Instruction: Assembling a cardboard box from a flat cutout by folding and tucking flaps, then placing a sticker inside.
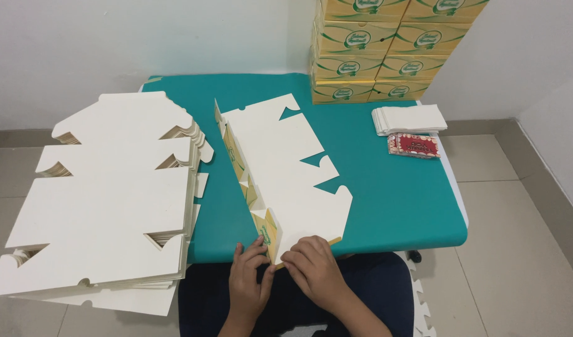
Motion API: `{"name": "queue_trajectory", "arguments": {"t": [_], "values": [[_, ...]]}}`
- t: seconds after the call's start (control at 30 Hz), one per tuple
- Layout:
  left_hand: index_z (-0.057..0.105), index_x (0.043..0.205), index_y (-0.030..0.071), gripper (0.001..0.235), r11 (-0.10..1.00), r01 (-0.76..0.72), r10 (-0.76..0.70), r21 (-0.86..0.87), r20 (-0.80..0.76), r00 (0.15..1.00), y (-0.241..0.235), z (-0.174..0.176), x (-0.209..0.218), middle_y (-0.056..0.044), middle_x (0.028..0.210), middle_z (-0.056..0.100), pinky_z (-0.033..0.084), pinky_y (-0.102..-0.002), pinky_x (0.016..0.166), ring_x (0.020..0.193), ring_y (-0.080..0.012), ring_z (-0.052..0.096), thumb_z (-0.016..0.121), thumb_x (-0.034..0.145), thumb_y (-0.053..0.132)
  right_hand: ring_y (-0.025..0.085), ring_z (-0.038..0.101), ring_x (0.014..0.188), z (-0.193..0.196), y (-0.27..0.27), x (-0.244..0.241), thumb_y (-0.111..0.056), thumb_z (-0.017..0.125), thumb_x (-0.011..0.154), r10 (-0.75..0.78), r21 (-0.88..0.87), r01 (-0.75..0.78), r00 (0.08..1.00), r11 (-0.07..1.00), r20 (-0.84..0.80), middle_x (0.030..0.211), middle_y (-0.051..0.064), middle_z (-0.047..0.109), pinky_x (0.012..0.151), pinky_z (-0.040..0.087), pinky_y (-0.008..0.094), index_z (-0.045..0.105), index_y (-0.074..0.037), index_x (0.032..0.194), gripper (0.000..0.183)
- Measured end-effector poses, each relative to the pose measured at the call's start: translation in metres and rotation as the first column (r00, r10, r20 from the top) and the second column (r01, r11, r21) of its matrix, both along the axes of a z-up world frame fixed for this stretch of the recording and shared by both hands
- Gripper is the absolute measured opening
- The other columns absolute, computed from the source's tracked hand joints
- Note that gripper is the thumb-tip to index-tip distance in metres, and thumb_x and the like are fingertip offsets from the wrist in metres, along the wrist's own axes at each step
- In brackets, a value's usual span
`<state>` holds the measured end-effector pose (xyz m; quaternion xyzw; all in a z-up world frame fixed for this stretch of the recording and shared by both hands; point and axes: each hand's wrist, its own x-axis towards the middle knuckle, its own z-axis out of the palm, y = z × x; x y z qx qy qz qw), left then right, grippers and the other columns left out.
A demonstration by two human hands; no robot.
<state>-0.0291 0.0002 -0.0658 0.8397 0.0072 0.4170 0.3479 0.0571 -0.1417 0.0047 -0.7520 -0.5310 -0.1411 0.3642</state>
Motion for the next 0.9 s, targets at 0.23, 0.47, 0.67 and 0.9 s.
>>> {"name": "queue_trajectory", "arguments": {"t": [0.23, 0.47, 0.67, 0.9], "values": [[0.062, 0.088, 0.009, 0.005, 0.983, -0.132, 0.134, 0.131, -0.007, 0.991, -0.009, 0.038, 0.004, -0.006, 0.101, 0.066, 0.041, -0.050, 0.101, 0.107, -0.0256, 0.064, 0.064, 0.086, 0.014, 0.026, 0.055, 0.098, -0.021, 0.001, 0.000, -0.015, 0.062, 0.089, -0.158, 0.068, 0.151, 0.981, 0.986, 0.115, 0.096, 0.006, 0.053, 0.101, 0.038, 0.051, 0.058, -0.011, 0.093, 0.007], [0.062, 0.096, 0.010, 0.010, 0.970, 0.000, 0.011, 0.242, -0.043, 0.999, 0.005, 0.040, -0.002, -0.008, 0.103, 0.064, 0.040, -0.052, 0.100, 0.112, -0.0292, 0.061, 0.065, 0.087, 0.015, 0.027, 0.056, 0.110, -0.051, -0.005, -0.010, -0.011, 0.060, 0.090, -0.168, 0.127, 0.140, 0.955, 0.982, 0.246, 0.115, 0.008, 0.060, 0.103, 0.041, 0.050, 0.064, -0.008, 0.115, 0.026], [0.066, 0.101, 0.014, 0.012, 0.928, 0.020, -0.053, 0.372, 0.077, 0.996, 0.014, 0.023, 0.002, -0.005, 0.107, 0.066, 0.047, -0.046, 0.093, 0.110, -0.0291, 0.063, 0.061, 0.091, 0.011, 0.027, 0.060, 0.099, -0.039, -0.004, -0.001, -0.007, 0.063, 0.087, -0.143, 0.140, 0.106, 0.947, 0.984, 0.289, 0.103, 0.008, 0.065, 0.096, 0.048, 0.048, 0.065, -0.005, 0.107, 0.020], [0.066, 0.100, 0.013, 0.010, 0.901, 0.013, -0.076, 0.433, 0.130, 0.989, 0.014, 0.027, 0.006, -0.004, 0.103, 0.069, 0.051, -0.036, 0.080, 0.102, -0.0245, 0.067, 0.064, 0.090, 0.013, 0.028, 0.063, 0.106, -0.047, -0.038, 0.024, -0.012, 0.072, 0.084, -0.221, 0.130, 0.191, 0.931, 0.973, 0.289, 0.113, 0.012, 0.063, 0.095, 0.051, 0.047, 0.064, -0.003, 0.110, 0.029]]}}
